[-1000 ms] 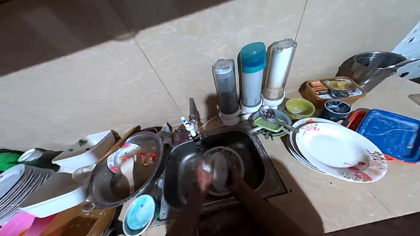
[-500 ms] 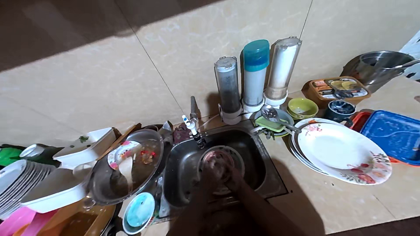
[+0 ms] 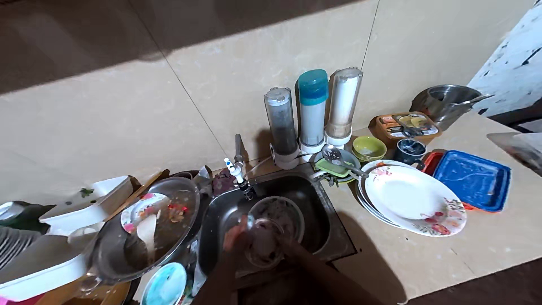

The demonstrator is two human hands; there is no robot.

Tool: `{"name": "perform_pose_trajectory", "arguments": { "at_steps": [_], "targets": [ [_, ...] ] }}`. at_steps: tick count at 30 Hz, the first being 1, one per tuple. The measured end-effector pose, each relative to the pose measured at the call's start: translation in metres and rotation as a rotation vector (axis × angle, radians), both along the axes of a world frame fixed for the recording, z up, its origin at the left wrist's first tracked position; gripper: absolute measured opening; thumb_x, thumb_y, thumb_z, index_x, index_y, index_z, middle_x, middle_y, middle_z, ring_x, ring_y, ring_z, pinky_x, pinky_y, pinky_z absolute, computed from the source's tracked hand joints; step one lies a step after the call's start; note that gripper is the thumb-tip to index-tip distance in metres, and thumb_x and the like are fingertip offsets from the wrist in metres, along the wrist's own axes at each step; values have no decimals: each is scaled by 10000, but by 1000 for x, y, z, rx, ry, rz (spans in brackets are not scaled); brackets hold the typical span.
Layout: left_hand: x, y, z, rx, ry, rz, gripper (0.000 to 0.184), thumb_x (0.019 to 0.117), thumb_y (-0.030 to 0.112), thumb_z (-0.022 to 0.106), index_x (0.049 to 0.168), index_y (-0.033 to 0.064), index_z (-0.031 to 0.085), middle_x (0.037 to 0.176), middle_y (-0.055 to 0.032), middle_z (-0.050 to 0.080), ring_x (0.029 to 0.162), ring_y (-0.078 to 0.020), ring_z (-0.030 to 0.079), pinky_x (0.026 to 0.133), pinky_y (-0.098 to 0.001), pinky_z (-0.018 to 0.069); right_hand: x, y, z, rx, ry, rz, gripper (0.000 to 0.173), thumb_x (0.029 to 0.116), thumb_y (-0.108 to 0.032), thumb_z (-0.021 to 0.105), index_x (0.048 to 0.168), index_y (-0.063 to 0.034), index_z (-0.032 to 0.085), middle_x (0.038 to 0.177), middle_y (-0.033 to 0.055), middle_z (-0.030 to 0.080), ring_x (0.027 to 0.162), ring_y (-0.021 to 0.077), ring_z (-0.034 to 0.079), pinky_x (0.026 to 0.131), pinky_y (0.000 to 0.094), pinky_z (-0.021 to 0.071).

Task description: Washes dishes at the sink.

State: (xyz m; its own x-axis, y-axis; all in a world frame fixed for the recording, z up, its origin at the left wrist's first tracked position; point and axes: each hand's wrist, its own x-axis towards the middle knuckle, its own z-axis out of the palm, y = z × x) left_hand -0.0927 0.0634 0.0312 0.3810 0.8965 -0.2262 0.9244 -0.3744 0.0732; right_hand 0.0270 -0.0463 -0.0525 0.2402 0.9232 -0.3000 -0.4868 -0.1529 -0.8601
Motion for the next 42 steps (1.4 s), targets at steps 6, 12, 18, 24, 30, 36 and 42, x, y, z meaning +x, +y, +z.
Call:
{"name": "perform_pose_trajectory", "arguments": {
  "at_steps": [6,12,18,24,30,36,42],
  "targets": [
    [-112,-6,1,325,-397,39,493,937,201,697,1335,-68,587,1083,-367,682,947,-573,684,816,-726,524,90,-44,51,64,-100,-599,265,1051,-107,499,1240,67,563,946,94,672,806,106,658,747,312,582],
    [-215,-16,-17,515,-368,118,454,927,243,629,1225,-98,639,1267,-404,587,1122,-595,612,880,-721,501,252,-63,107,140,-146,-1076,272,1087,-177,437,1307,-17,452,843,35,551,685,123,610,642,330,575],
    [-219,-2,-22,372,-327,442,586,906,228,734,1405,-22,552,1418,-363,507,1300,-556,510,1061,-693,412,330,-55,86,-42,-95,-999,296,1064,-177,484,1309,-12,466,939,75,560,694,122,585,636,292,551],
    [-216,-1,-18,303,-257,447,501,965,270,640,1393,15,587,1491,-294,482,1400,-502,431,1103,-671,360,337,-45,83,-52,-89,-1005,405,1102,-259,398,1433,-25,394,1171,140,559,923,184,616,799,351,554],
    [-212,0,-16,235,-201,485,506,978,306,631,1414,54,581,1505,-254,485,1400,-485,429,1109,-662,345,280,-28,113,-106,-756,-1146,665,1042,-198,516,1552,113,222,1575,299,338,1469,313,372,1200,357,327],
    [-210,1,-12,183,-163,495,540,982,319,626,1444,52,545,1519,-269,458,1409,-498,407,1119,-655,331,99,28,46,76,-1176,-209,366,1025,-125,566,1314,100,585,1302,273,626,1199,306,633,1043,401,508],
    [-209,0,-8,175,-148,496,528,1010,360,581,1457,82,539,1537,-240,454,1419,-466,414,1123,-630,341,34,64,-50,-566,-1112,359,626,1037,-255,574,1527,62,348,1540,289,416,1427,406,434,1173,514,373]
  ]
}}
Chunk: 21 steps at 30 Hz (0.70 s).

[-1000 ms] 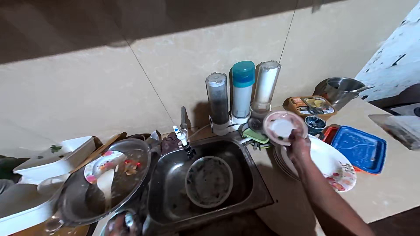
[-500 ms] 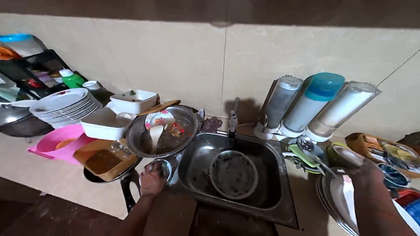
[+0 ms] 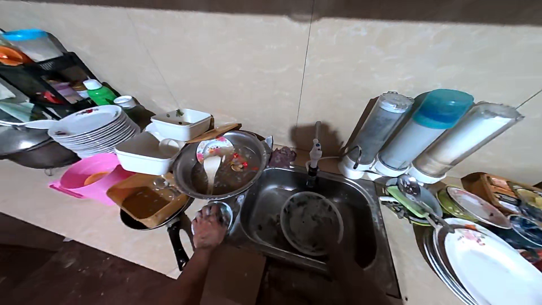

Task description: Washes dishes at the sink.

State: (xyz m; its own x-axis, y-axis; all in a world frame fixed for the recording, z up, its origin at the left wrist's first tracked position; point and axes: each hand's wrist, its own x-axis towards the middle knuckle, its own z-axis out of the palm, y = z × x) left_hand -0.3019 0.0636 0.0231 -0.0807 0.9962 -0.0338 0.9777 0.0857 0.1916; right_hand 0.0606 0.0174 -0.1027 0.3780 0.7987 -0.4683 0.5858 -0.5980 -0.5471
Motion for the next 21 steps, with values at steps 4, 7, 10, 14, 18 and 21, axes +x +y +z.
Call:
{"name": "perform_pose_trajectory", "arguments": {
  "at_steps": [4,7,10,14,18,21],
  "targets": [
    [-1,1,-2,-2,-14,0,521,1014,364,571,1450,81,542,1543,-229,450,1424,-459,407,1123,-620,342,-12,4,-10,-12,235,-244,660,1029,-315,613,1499,89,384,1529,301,424,1438,406,414,1183,520,348],
    [-2,1,-5,17,-35,5,506,1009,358,574,1436,87,558,1531,-223,467,1417,-449,419,1124,-616,344,-8,4,-5,183,396,-397,533,1040,-222,600,1451,87,462,1503,296,459,1419,395,436,1182,513,347],
    [-4,1,-6,56,-75,10,475,994,282,609,1414,62,586,1495,-243,502,1388,-467,448,1131,-605,350,-14,-6,21,477,356,-423,358,1036,-92,568,1308,137,527,1293,332,566,1195,391,567,1036,485,461],
    [-5,-9,-11,270,-191,-71,400,1028,187,551,1338,-60,604,1384,-326,566,1316,-524,511,1130,-590,386,-29,-27,23,888,208,-401,326,986,-8,571,1244,190,561,1140,323,640,1025,327,645,947,409,527],
    [52,-27,-13,577,-435,-399,356,935,168,614,1185,-68,704,1214,-314,669,1171,-508,622,1029,-594,485,-44,-41,39,670,898,-624,545,1042,-29,479,1548,-6,280,1439,240,480,1210,265,571,988,425,515],
    [128,-48,-26,332,-452,-670,337,923,162,690,1230,31,734,1303,-230,673,1237,-425,620,1061,-551,488,-62,-47,40,594,1200,-566,389,1110,-185,362,1468,-38,401,1246,148,617,1043,193,659,862,397,588]
  ]
}}
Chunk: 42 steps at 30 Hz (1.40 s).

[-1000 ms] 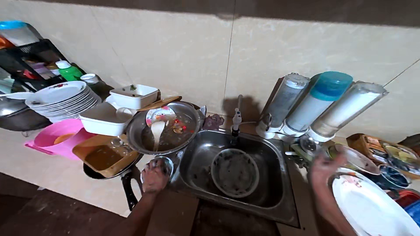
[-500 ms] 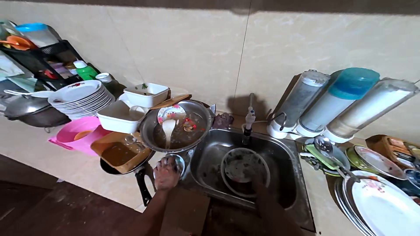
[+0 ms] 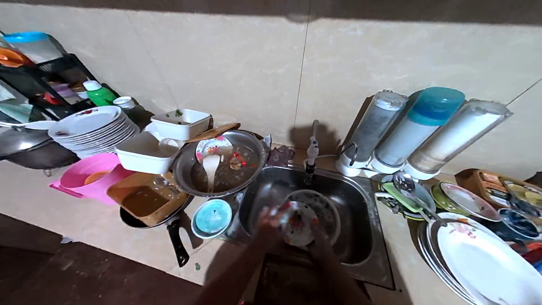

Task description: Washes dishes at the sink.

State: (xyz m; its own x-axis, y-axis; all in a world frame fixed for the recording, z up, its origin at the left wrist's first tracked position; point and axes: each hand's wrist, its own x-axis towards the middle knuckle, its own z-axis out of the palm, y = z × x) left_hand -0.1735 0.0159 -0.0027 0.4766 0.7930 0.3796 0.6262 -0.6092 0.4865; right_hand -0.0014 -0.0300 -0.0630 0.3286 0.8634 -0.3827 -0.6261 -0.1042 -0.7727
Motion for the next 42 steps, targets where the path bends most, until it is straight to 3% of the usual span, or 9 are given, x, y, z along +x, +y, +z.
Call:
{"name": "perform_pose_trajectory", "arguments": {
  "at_steps": [4,7,14,21,27,30,33,38,42],
  "targets": [
    [50,-5,-37,-224,325,-253,510,1055,403,493,1518,190,522,1622,-102,418,1554,-337,261,1257,-603,114,-7,-1,0,-106,-67,-52,433,1120,-313,354,1413,-16,470,1149,148,632,957,188,636,821,397,557],
    [46,18,-20,-301,460,-141,704,1017,300,576,1643,218,264,1692,-191,224,1583,-420,85,1223,-706,-32,-3,-4,2,-54,-107,-106,437,1116,-246,380,1477,-2,414,1329,204,582,1132,239,628,945,433,554],
    [74,5,-21,-190,276,-334,459,1057,147,489,1504,43,501,1579,-206,446,1505,-379,361,1254,-525,235,3,1,-7,72,-154,-44,476,1125,-346,302,1429,-23,474,1228,97,636,1055,117,633,915,330,547],
    [38,53,28,-434,474,180,557,1041,260,574,1557,114,424,1620,-190,377,1459,-456,381,1144,-599,372,3,-1,-4,-62,-112,30,468,1105,-342,416,1441,-23,481,1272,175,633,1072,226,661,899,429,578],
    [45,12,-10,-339,474,-427,439,1033,203,562,1456,87,567,1540,-190,498,1454,-407,421,1196,-603,297,-6,4,12,-238,-10,39,430,1120,-339,345,1316,-2,524,1071,145,637,905,202,640,775,399,563],
    [37,26,-14,-509,565,-98,599,1030,211,571,1587,101,380,1647,-226,311,1527,-450,258,1239,-627,171,-3,1,12,-253,-154,183,435,1121,-301,378,1405,13,480,1214,190,622,1012,228,645,860,412,564],
    [35,32,12,-562,460,172,654,1026,69,510,1630,105,260,1677,-245,210,1522,-466,256,1219,-601,240,-2,3,11,-252,-246,237,447,1118,-297,395,1428,15,479,1297,219,599,1096,261,637,921,444,549],
    [55,-6,-25,-306,316,-330,506,1028,249,570,1469,4,531,1537,-213,496,1475,-369,410,1242,-523,261,-2,1,7,-192,-285,112,470,1128,-315,319,1381,28,518,1198,185,631,1018,211,627,895,403,538],
    [35,19,-23,-264,484,-324,469,1050,175,525,1512,102,508,1607,-169,419,1546,-357,276,1266,-558,139,-1,2,-3,-87,-260,-74,430,1112,-216,392,1415,80,463,1295,238,586,1108,233,614,958,413,528]
  ]
}}
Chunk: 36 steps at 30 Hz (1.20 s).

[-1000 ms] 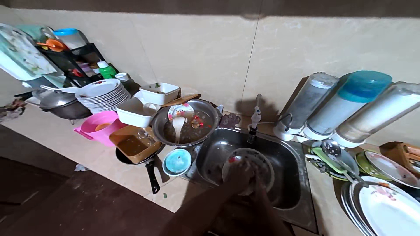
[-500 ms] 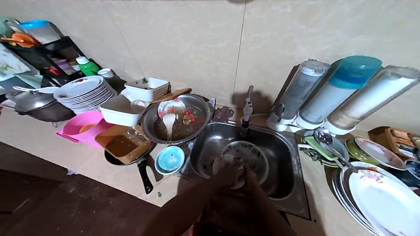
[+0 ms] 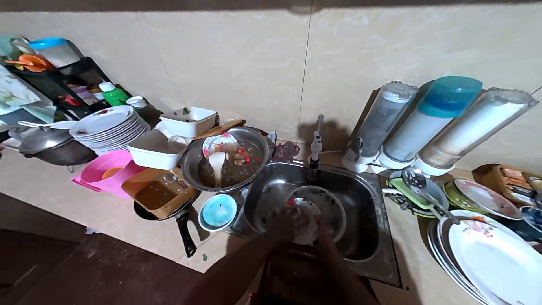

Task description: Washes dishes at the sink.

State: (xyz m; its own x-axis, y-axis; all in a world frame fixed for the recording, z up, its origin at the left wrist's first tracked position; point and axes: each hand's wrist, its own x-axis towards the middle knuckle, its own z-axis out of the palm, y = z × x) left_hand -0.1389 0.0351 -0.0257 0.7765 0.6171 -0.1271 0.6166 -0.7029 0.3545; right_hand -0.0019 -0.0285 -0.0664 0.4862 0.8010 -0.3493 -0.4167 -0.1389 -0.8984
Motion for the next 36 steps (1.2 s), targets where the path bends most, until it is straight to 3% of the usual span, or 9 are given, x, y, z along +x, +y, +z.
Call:
{"name": "perform_pose_trajectory", "arguments": {
  "at_steps": [4,7,12,17,21,24,28,34,36],
  "targets": [
    [15,-7,6,28,-26,187,632,1060,351,481,1604,68,329,1663,-244,264,1570,-415,161,1274,-564,95,-4,3,2,5,-48,84,413,1104,-207,413,1373,91,510,1251,233,615,1074,221,626,944,399,535],
    [21,-32,4,-102,-49,-43,694,1038,404,550,1584,22,354,1656,-230,295,1560,-405,213,1274,-543,149,5,-4,10,-64,-201,105,452,1121,-231,360,1352,115,538,1262,269,619,1116,258,614,1004,417,488],
    [-5,-18,39,-113,22,-220,460,957,-10,611,1414,38,581,1415,-256,585,1310,-448,566,1084,-599,455,1,-3,4,-39,173,21,477,1129,-352,285,1370,11,480,1129,146,618,931,175,629,793,363,560],
    [9,0,90,-490,-586,375,307,983,119,663,1229,-65,649,1138,-175,702,1060,-178,668,1002,-358,523,3,1,7,0,238,121,610,1102,-511,269,1493,-71,428,1329,172,598,1105,257,628,884,445,554],
    [19,14,66,-186,-358,745,467,1070,356,533,1361,1,615,1296,-275,651,1254,-403,614,1087,-552,454,4,-5,7,113,316,55,471,1122,-355,320,1426,-26,466,1247,154,624,1070,207,644,896,416,561],
    [27,-19,12,174,-307,480,448,985,222,626,1370,-7,624,1359,-314,602,1309,-505,536,1127,-615,383,6,-10,3,116,257,-23,483,1130,-329,296,1442,7,443,1295,175,603,1116,201,631,941,397,551],
    [52,-45,-13,360,-294,-27,506,1014,386,570,1399,63,630,1445,-247,577,1413,-455,469,1206,-624,286,12,-21,-2,99,-99,97,544,1132,-279,198,1537,62,324,1529,236,444,1380,232,481,1150,360,394],
    [67,12,45,-228,-98,434,409,1064,194,495,1423,11,570,1397,-271,589,1332,-413,550,1132,-544,415,-3,-15,20,-22,-51,-59,558,1135,-341,259,1469,67,442,1456,265,509,1320,297,532,1114,454,429],
    [68,-1,46,-372,-340,507,370,1064,87,459,1391,-48,568,1337,-254,623,1250,-326,606,1087,-442,465,-4,-13,16,34,4,-70,565,1133,-355,253,1474,55,437,1441,244,524,1296,271,545,1091,438,450]
  ]
}}
